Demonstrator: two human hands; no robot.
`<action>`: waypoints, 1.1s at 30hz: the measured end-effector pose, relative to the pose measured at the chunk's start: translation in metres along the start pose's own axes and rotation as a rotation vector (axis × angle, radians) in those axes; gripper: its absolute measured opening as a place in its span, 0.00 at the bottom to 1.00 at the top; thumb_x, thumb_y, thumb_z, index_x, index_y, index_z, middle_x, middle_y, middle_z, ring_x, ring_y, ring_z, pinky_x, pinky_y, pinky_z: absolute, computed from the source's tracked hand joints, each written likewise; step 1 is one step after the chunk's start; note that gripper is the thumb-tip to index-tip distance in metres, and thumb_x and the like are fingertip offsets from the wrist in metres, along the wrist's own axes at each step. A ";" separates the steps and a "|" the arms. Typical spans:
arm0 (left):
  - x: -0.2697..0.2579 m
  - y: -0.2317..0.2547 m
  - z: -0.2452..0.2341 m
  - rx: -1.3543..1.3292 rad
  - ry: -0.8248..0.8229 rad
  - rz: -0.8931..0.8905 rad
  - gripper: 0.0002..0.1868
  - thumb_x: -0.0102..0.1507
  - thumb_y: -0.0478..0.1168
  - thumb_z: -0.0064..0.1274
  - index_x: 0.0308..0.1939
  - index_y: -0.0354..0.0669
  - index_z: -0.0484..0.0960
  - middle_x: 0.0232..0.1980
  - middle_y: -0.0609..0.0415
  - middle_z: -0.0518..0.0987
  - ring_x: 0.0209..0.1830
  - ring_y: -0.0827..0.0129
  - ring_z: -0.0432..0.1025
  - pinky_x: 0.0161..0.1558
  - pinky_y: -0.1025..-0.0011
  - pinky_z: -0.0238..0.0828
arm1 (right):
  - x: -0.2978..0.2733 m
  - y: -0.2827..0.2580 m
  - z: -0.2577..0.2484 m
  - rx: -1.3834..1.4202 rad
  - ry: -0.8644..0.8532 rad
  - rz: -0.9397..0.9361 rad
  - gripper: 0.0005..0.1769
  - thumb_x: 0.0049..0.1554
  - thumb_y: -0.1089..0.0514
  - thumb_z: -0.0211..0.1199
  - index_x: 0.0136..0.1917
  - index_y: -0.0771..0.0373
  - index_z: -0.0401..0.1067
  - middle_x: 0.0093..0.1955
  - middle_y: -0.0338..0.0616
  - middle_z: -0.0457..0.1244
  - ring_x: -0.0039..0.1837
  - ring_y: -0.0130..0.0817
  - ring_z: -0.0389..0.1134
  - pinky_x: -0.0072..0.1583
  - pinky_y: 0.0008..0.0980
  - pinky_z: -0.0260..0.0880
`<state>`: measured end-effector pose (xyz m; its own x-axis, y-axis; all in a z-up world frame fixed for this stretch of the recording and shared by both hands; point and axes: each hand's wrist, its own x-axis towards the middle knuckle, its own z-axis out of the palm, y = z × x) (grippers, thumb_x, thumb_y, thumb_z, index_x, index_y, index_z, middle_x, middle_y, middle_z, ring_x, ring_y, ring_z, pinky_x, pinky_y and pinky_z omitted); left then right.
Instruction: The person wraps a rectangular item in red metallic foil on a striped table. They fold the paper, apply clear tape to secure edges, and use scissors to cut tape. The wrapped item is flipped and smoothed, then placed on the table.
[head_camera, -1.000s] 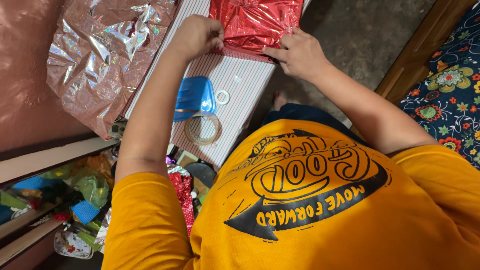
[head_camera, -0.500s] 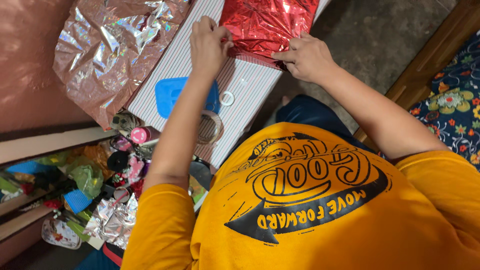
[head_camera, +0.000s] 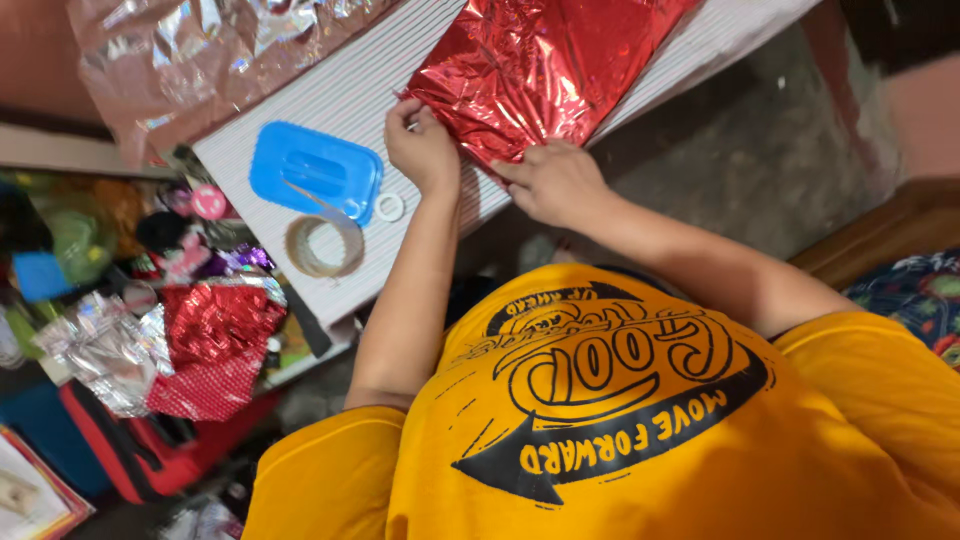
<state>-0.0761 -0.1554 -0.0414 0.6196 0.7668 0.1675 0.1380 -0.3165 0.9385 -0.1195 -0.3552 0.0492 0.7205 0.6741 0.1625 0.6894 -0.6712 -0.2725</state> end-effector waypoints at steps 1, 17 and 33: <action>-0.007 0.000 0.006 -0.031 0.066 -0.024 0.07 0.61 0.32 0.58 0.42 0.39 0.80 0.43 0.49 0.81 0.42 0.61 0.77 0.44 0.65 0.77 | 0.000 0.003 -0.002 0.006 -0.010 -0.021 0.20 0.55 0.50 0.65 0.60 0.48 0.81 0.39 0.42 0.66 0.45 0.45 0.68 0.53 0.44 0.69; -0.035 0.043 0.044 0.143 0.332 -0.017 0.08 0.67 0.33 0.50 0.49 0.38 0.72 0.51 0.44 0.73 0.50 0.51 0.70 0.54 0.57 0.69 | 0.031 0.038 -0.018 -0.027 -0.328 -0.284 0.21 0.54 0.43 0.65 0.58 0.52 0.78 0.38 0.44 0.69 0.46 0.45 0.68 0.54 0.51 0.54; -0.036 0.054 0.053 0.377 0.357 -0.055 0.09 0.66 0.36 0.51 0.50 0.45 0.74 0.52 0.49 0.74 0.53 0.50 0.70 0.56 0.54 0.67 | 0.105 0.089 -0.057 0.167 -0.382 -0.676 0.19 0.54 0.53 0.62 0.58 0.51 0.80 0.46 0.42 0.67 0.53 0.43 0.64 0.59 0.49 0.57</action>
<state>-0.0500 -0.2294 -0.0125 0.3104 0.9097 0.2757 0.4724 -0.3993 0.7857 0.0217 -0.3615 0.0958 0.0539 0.9984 0.0153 0.9261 -0.0442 -0.3746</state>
